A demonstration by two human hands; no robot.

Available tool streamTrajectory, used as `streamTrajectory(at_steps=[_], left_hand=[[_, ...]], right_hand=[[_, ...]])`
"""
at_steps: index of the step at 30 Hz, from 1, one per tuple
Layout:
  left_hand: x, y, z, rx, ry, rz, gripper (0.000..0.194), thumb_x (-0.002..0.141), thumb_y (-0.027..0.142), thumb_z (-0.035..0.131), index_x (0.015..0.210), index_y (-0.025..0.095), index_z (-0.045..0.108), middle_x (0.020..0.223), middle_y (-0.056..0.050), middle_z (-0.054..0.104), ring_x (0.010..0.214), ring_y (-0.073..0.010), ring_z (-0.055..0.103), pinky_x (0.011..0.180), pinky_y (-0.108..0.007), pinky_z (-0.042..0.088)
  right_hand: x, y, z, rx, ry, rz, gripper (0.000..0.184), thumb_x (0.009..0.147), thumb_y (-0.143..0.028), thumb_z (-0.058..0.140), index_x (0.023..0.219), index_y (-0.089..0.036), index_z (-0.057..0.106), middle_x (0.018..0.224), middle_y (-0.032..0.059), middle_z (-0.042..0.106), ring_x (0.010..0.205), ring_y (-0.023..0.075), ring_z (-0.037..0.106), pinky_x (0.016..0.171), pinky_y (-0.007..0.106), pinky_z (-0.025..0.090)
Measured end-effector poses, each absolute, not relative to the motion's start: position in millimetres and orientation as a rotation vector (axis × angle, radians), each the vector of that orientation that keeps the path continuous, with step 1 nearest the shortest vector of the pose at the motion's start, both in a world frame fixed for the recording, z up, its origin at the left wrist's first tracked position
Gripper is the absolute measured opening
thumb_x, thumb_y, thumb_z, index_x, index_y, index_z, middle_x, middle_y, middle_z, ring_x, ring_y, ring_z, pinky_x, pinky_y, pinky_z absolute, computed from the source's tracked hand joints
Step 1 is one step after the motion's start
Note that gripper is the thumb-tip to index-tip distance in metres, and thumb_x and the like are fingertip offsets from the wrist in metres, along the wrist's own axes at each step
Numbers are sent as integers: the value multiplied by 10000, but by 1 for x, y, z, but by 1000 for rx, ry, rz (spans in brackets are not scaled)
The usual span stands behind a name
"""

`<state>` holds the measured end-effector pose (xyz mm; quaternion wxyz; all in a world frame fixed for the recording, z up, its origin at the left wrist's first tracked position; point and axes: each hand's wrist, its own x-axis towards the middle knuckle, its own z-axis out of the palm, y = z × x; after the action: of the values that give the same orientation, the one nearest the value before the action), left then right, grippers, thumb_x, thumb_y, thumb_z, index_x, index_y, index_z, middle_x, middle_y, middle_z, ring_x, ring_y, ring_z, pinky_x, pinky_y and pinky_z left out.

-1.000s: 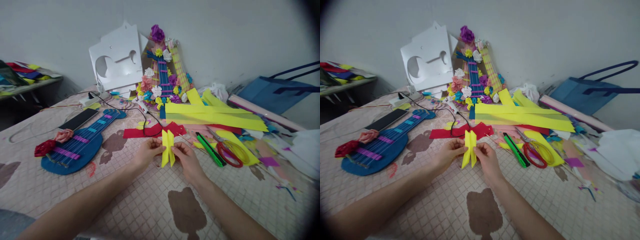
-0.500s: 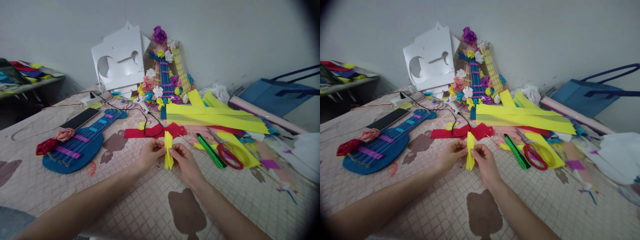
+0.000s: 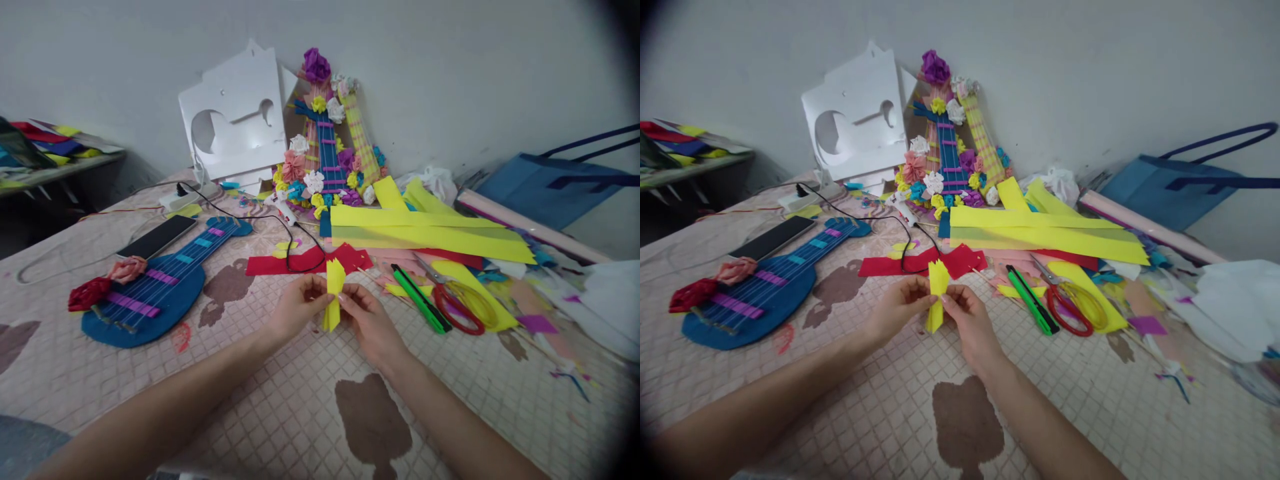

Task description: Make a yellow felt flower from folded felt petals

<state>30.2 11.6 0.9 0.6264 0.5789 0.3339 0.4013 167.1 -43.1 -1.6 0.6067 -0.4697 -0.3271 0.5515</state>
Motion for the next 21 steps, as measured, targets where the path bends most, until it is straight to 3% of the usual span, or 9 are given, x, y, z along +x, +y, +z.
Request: streamTrajectory(at_steps=[5,10,13,21], left_hand=[[10,28,31,1917,865,848,57,738,144,567,794,147,578,730,-3,591,661,-112,555,634,-233,458],[11,21,35,2507,984,552,240,718,18,461,844,153,615,894,-57,607,761,-160,582,680,-272,454],[17,14,19,2589,953,357,287,705,-5,440,870,148,617,897,-62,599,776,-167,590,693,-274,466],[17,13,9,2535,912,375,224,811,72,497,969,154,632,949,-70,546,876,-179,558,775,-297,477]], right_hand=[[178,-40,-4,-1103,-759,1121,288,770,-500,631,904,-246,640,983,43,641,946,200,575,765,330,451],[183,-34,-11,-1040,-706,1085,345,808,-556,541,926,-249,643,1031,59,646,991,210,577,892,381,434],[181,-31,-16,-1038,-704,1046,372,808,-575,523,938,-244,632,1048,66,646,1001,213,582,934,400,419],[174,-25,-26,-1083,-745,1001,426,814,-631,467,956,-256,609,1075,57,637,1036,206,563,947,394,399]])
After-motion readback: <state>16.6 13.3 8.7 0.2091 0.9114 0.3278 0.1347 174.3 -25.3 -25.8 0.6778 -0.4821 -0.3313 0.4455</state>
